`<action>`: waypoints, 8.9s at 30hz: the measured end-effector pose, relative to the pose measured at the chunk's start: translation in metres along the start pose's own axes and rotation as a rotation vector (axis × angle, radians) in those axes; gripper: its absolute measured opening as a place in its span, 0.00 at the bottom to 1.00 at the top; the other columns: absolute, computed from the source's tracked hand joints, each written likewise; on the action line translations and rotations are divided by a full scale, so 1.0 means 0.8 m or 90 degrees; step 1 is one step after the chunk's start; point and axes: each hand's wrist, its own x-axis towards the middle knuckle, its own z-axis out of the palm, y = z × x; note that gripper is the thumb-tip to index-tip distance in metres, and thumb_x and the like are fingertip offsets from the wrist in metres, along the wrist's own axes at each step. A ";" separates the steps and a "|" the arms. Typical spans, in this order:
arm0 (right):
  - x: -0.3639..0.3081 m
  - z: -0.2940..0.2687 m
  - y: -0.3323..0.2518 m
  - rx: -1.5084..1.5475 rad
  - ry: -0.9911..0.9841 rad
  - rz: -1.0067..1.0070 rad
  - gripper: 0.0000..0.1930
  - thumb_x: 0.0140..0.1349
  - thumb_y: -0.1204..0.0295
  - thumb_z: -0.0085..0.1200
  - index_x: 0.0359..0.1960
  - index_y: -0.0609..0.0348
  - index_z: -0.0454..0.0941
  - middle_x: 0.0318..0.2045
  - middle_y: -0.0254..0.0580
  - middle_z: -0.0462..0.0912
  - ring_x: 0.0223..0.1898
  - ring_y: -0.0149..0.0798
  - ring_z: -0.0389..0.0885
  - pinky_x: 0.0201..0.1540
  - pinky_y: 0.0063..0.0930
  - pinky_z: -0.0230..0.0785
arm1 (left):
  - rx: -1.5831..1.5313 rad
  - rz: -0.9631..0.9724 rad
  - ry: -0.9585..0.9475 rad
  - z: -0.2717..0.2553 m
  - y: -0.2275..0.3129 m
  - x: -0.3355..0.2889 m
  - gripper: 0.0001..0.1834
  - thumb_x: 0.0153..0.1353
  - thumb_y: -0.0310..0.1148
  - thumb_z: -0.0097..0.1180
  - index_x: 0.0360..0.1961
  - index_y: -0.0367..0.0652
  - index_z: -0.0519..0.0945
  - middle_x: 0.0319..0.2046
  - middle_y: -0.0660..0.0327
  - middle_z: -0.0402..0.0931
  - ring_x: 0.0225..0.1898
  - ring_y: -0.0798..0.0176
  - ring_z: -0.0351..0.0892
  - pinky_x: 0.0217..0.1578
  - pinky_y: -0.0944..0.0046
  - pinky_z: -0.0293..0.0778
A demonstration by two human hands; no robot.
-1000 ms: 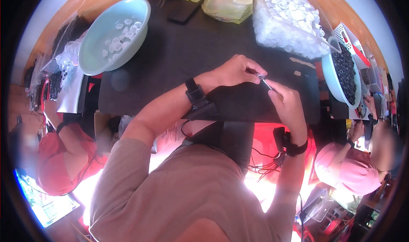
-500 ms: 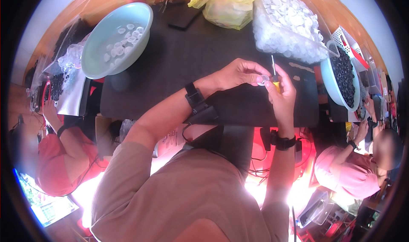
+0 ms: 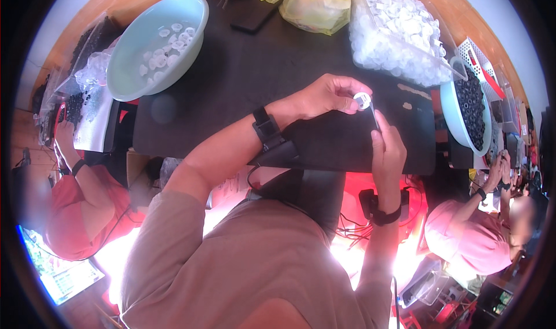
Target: Assembling small white plastic components using a small screwdriver tool.
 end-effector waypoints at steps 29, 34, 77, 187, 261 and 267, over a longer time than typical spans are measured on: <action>-0.009 0.012 -0.007 -0.133 0.019 -0.055 0.16 0.66 0.71 0.54 0.55 0.46 0.82 0.26 0.38 0.72 0.23 0.40 0.76 0.27 0.34 0.69 | 0.094 0.000 -0.002 0.004 -0.005 -0.002 0.20 0.62 0.20 0.61 0.57 0.37 0.80 0.47 0.62 0.82 0.48 0.71 0.79 0.54 0.68 0.74; -0.004 0.012 -0.014 -0.206 -0.005 -0.052 0.16 0.66 0.71 0.54 0.55 0.45 0.82 0.27 0.38 0.73 0.23 0.42 0.76 0.27 0.35 0.69 | 0.174 -0.004 0.007 0.005 -0.008 0.000 0.20 0.61 0.20 0.62 0.55 0.37 0.81 0.47 0.62 0.83 0.48 0.71 0.79 0.53 0.68 0.74; -0.003 -0.008 -0.023 0.108 -0.048 0.093 0.19 0.65 0.74 0.54 0.58 0.59 0.77 0.29 0.42 0.74 0.29 0.38 0.74 0.35 0.31 0.68 | 0.053 0.013 0.046 0.005 0.005 -0.004 0.17 0.62 0.21 0.61 0.54 0.38 0.79 0.48 0.60 0.81 0.50 0.68 0.79 0.55 0.66 0.74; -0.017 0.010 -0.029 -0.146 0.033 0.000 0.18 0.67 0.68 0.53 0.59 0.50 0.78 0.29 0.39 0.75 0.27 0.39 0.78 0.30 0.32 0.71 | -0.074 0.025 0.021 0.006 0.008 -0.002 0.19 0.63 0.20 0.60 0.56 0.38 0.78 0.57 0.58 0.77 0.56 0.66 0.77 0.58 0.63 0.73; -0.009 0.023 -0.025 0.004 0.062 0.001 0.18 0.69 0.73 0.51 0.60 0.55 0.77 0.26 0.42 0.72 0.26 0.39 0.72 0.32 0.32 0.67 | -0.006 0.030 0.044 0.007 0.007 -0.001 0.22 0.63 0.24 0.62 0.59 0.37 0.78 0.51 0.59 0.81 0.51 0.68 0.79 0.54 0.67 0.75; -0.008 0.024 -0.025 0.022 0.053 0.011 0.18 0.69 0.74 0.50 0.60 0.56 0.77 0.26 0.43 0.73 0.25 0.39 0.73 0.32 0.32 0.67 | 0.003 0.023 0.043 0.007 0.007 -0.001 0.22 0.63 0.25 0.62 0.59 0.37 0.78 0.51 0.59 0.81 0.51 0.68 0.79 0.54 0.66 0.75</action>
